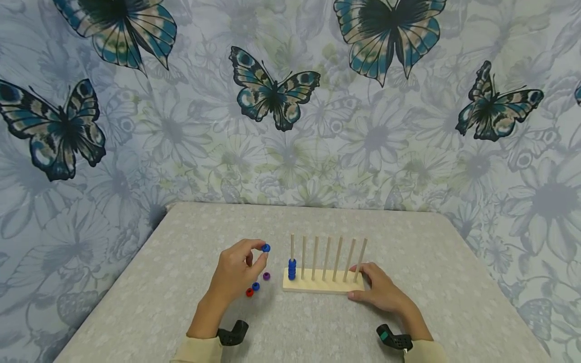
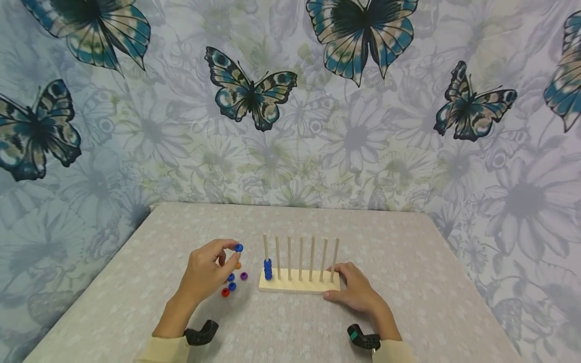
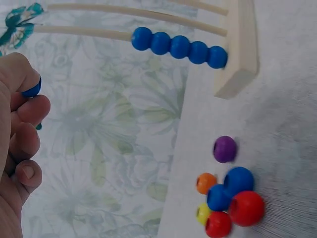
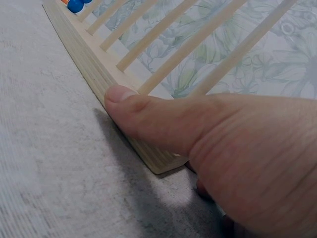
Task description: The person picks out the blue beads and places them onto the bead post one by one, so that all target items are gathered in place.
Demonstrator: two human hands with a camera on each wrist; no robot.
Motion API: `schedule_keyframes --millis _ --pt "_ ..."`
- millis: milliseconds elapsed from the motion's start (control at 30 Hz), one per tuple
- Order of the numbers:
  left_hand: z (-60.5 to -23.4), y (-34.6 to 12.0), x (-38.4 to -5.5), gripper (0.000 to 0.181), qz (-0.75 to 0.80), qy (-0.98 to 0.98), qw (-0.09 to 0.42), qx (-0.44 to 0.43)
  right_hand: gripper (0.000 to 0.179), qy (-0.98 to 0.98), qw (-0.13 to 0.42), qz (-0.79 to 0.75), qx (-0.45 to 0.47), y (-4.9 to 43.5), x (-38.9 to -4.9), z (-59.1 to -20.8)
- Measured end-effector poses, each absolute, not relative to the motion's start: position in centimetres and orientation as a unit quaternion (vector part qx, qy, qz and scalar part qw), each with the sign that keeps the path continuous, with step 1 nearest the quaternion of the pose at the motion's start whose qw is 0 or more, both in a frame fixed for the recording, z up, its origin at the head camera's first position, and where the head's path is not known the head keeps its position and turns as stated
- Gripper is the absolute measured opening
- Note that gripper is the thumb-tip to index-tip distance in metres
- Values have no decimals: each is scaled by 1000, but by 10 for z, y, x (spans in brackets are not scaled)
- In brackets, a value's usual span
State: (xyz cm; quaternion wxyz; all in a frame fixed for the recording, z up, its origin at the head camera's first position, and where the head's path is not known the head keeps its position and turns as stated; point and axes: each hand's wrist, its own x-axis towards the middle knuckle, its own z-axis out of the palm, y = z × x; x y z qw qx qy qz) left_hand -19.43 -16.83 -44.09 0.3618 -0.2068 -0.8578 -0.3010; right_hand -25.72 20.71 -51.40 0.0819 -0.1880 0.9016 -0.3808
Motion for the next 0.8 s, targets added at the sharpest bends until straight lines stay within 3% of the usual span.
schedule_keyframes --millis 800 --pt "-401 -134 -219 20 -332 -809 418 -247 59 900 85 -378 -199 208 -259 -513"
